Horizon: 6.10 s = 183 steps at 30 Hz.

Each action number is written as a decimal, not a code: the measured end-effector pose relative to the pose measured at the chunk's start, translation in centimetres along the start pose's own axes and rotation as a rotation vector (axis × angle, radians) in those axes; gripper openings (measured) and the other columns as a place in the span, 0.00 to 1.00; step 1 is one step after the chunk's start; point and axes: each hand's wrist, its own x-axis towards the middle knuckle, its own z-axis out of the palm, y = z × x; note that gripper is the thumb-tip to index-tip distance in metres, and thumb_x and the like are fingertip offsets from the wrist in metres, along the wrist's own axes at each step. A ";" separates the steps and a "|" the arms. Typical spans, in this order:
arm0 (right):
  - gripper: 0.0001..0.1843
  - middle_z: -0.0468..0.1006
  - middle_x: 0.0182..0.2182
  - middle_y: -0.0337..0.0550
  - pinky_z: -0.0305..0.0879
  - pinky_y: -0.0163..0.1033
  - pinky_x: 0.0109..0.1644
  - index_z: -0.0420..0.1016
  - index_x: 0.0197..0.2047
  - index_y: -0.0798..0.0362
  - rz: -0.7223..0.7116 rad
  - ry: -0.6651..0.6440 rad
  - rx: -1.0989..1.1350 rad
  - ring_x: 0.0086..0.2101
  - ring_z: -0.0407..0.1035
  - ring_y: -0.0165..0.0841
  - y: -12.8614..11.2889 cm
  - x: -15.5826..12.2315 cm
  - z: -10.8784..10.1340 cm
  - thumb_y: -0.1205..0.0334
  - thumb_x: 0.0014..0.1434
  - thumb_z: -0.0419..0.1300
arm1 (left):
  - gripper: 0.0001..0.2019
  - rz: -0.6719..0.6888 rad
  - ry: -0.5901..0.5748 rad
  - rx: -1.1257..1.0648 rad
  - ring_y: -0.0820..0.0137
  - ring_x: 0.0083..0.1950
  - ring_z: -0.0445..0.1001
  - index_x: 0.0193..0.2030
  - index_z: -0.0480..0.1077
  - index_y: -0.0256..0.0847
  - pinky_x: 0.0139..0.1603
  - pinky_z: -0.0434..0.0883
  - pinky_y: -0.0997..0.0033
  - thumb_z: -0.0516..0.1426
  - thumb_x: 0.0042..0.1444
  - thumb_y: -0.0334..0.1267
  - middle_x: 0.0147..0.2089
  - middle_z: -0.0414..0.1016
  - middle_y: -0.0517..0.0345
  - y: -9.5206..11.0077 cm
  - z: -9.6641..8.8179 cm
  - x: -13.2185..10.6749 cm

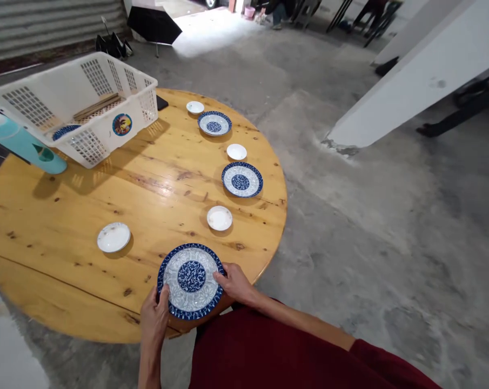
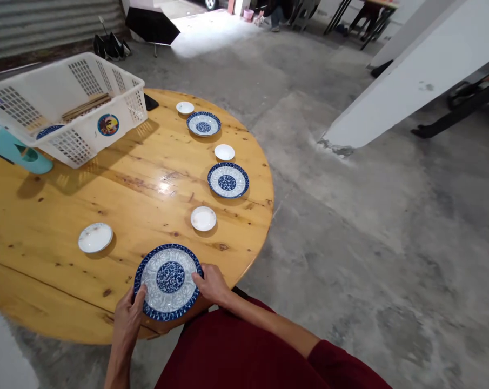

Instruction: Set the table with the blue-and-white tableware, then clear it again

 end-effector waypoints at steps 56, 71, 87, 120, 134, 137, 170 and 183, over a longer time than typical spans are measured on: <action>0.21 0.63 0.18 0.37 0.55 0.36 0.26 0.64 0.22 0.51 -0.154 -0.134 -0.043 0.23 0.58 0.31 9.3 19.6 -37.4 0.42 0.52 0.54 | 0.11 -0.064 0.292 0.020 0.72 0.31 0.65 0.36 0.71 0.40 0.35 0.61 0.73 0.51 0.60 0.43 0.28 0.68 0.63 27.3 30.3 7.2; 0.17 0.68 0.22 0.41 0.57 0.40 0.33 0.63 0.28 0.49 -0.444 -0.294 -0.536 0.25 0.62 0.36 7.7 31.4 -37.1 0.44 0.56 0.50 | 0.08 -0.276 0.478 0.152 0.68 0.35 0.69 0.35 0.72 0.39 0.38 0.60 0.70 0.52 0.61 0.35 0.33 0.73 0.56 28.1 32.5 12.2; 0.36 0.82 0.43 0.60 0.68 0.47 0.44 0.54 0.70 0.63 -0.427 -0.520 -0.962 0.43 0.77 0.53 5.5 34.0 -36.3 0.51 0.65 0.51 | 0.11 -0.352 0.529 0.307 0.60 0.45 0.74 0.49 0.70 0.38 0.46 0.69 0.65 0.51 0.63 0.32 0.44 0.75 0.47 26.9 34.1 13.0; 0.20 0.83 0.39 0.54 0.71 0.48 0.48 0.76 0.42 0.53 -0.362 -0.316 -0.231 0.42 0.77 0.47 8.9 31.4 -32.5 0.47 0.60 0.52 | 0.23 -0.223 0.374 -0.226 0.54 0.55 0.77 0.51 0.72 0.37 0.58 0.70 0.56 0.51 0.60 0.52 0.53 0.80 0.44 23.2 32.2 13.2; 0.30 0.82 0.45 0.55 0.70 0.52 0.55 0.76 0.49 0.54 -0.233 -0.267 0.008 0.48 0.76 0.48 12.5 22.0 -36.8 0.39 0.57 0.53 | 0.29 -0.066 0.239 -0.307 0.52 0.60 0.74 0.56 0.71 0.35 0.63 0.68 0.52 0.51 0.59 0.57 0.57 0.77 0.41 23.4 34.8 6.9; 0.28 0.83 0.44 0.53 0.71 0.51 0.54 0.76 0.48 0.54 -0.239 -0.245 0.054 0.46 0.76 0.47 12.5 21.5 -38.1 0.40 0.58 0.53 | 0.25 -0.024 0.225 -0.253 0.53 0.56 0.76 0.50 0.73 0.37 0.60 0.69 0.54 0.52 0.59 0.56 0.51 0.79 0.44 25.7 34.8 6.8; 0.27 0.84 0.38 0.53 0.74 0.47 0.46 0.77 0.41 0.54 -0.212 -0.206 -0.028 0.40 0.77 0.47 17.0 43.4 -69.0 0.38 0.55 0.57 | 0.17 -0.166 0.143 -0.128 0.61 0.45 0.74 0.43 0.68 0.41 0.50 0.68 0.63 0.44 0.64 0.48 0.43 0.77 0.50 50.9 58.5 23.3; 0.28 0.83 0.36 0.52 0.72 0.45 0.43 0.78 0.40 0.57 -0.318 -0.499 -0.195 0.37 0.76 0.45 5.5 59.0 -62.0 0.38 0.54 0.60 | 0.15 -0.226 0.478 -0.303 0.63 0.43 0.73 0.40 0.72 0.39 0.47 0.69 0.64 0.48 0.63 0.45 0.40 0.75 0.52 50.3 51.9 32.5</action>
